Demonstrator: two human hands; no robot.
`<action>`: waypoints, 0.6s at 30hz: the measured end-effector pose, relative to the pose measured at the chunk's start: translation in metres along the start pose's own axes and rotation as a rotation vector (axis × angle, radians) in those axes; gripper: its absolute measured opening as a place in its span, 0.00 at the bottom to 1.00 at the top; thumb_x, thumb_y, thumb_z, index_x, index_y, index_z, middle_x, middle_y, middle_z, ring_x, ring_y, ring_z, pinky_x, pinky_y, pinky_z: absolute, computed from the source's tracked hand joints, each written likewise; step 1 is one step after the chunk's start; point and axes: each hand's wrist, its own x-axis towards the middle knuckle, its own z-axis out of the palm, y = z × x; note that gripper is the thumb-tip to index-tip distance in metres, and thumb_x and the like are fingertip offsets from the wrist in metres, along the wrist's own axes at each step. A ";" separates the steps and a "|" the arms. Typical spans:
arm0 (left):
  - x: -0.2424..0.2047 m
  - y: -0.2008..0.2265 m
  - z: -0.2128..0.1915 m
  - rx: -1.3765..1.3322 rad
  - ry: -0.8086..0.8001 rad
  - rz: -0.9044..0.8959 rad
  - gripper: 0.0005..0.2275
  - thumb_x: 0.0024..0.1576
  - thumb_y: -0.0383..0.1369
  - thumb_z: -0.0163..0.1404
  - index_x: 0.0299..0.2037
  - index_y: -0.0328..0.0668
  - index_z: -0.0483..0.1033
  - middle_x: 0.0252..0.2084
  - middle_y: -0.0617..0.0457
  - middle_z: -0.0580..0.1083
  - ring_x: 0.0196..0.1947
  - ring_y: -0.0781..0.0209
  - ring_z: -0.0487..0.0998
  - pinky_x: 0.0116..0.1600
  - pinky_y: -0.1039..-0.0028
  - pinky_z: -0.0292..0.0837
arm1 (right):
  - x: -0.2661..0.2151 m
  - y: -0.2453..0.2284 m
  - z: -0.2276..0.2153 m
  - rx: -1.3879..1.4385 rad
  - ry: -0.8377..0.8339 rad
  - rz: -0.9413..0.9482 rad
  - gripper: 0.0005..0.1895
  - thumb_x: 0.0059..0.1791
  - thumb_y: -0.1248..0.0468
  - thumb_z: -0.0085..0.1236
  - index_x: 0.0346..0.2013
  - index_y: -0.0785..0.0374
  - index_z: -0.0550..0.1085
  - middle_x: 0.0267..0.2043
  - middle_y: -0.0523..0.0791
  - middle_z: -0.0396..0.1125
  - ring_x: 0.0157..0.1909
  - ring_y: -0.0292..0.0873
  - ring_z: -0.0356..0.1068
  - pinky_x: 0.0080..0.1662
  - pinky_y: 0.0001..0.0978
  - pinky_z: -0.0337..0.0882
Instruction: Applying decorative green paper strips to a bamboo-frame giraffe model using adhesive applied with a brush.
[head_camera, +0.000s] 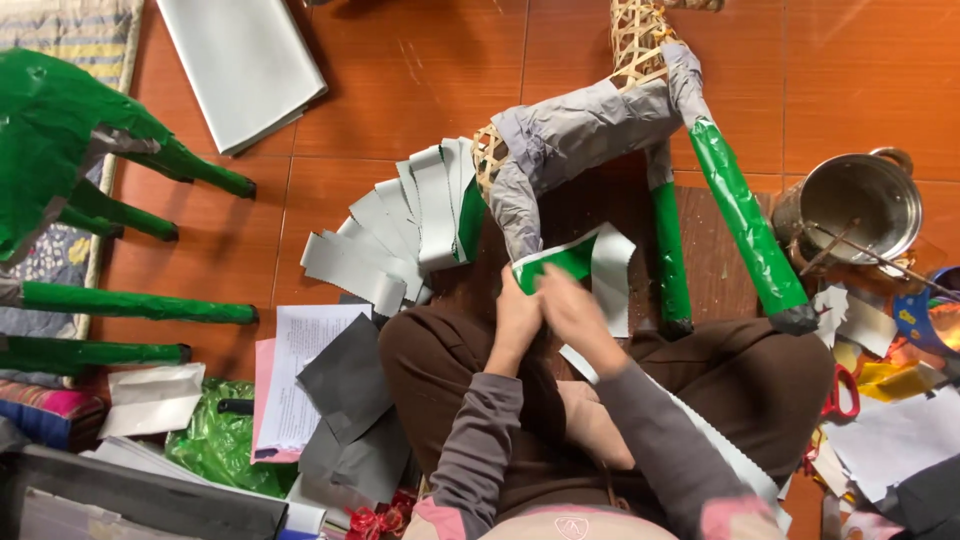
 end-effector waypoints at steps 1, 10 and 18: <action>0.003 -0.010 -0.002 0.003 -0.005 0.005 0.29 0.55 0.34 0.56 0.67 0.39 0.62 0.41 0.45 0.79 0.37 0.52 0.82 0.39 0.69 0.76 | 0.022 -0.005 0.008 -0.002 0.007 -0.001 0.24 0.58 0.54 0.50 0.52 0.76 0.75 0.58 0.56 0.70 0.57 0.52 0.71 0.57 0.37 0.68; -0.002 -0.008 -0.025 -0.297 -0.358 0.087 0.38 0.52 0.32 0.59 0.71 0.33 0.51 0.59 0.33 0.69 0.53 0.47 0.74 0.54 0.62 0.72 | 0.081 0.031 0.031 0.650 -0.356 1.060 0.13 0.46 0.59 0.62 0.34 0.69 0.80 0.31 0.48 0.75 0.29 0.43 0.74 0.34 0.37 0.71; -0.001 0.053 -0.069 -0.096 0.597 0.599 0.31 0.62 0.23 0.53 0.75 0.35 0.52 0.72 0.34 0.64 0.66 0.45 0.72 0.67 0.62 0.70 | 0.070 0.015 0.042 0.973 -0.207 0.954 0.19 0.49 0.58 0.64 0.49 0.68 0.75 0.41 0.47 0.72 0.38 0.42 0.71 0.42 0.36 0.71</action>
